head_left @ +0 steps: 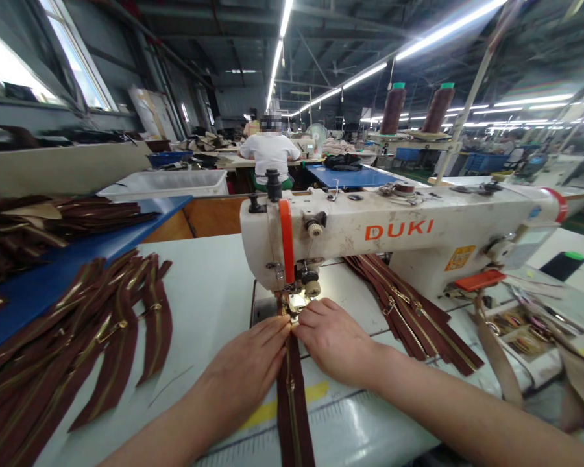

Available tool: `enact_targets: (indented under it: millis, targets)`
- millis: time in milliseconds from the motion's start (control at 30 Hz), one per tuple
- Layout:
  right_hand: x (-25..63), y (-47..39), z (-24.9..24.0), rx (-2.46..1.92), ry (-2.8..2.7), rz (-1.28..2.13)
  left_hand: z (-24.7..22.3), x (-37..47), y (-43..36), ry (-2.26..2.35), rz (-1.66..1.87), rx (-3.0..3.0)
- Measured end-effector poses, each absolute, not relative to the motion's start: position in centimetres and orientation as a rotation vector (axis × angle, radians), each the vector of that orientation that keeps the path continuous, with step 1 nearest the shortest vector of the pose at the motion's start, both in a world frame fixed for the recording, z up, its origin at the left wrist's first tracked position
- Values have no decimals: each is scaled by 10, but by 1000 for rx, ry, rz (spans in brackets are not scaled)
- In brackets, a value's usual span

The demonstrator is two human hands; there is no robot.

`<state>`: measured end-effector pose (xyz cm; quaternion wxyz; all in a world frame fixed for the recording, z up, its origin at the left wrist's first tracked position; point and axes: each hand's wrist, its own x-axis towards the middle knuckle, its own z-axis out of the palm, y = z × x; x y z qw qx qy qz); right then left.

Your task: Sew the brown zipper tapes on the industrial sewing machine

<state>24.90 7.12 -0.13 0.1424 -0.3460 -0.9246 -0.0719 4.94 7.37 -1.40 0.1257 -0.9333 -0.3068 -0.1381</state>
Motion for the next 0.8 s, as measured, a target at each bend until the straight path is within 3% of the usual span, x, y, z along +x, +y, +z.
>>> enact_targets:
  millis: [800]
  targets:
    - [249,72,-6,-1181,-2446,-52,-12,52,73,-986,-599,-2763]
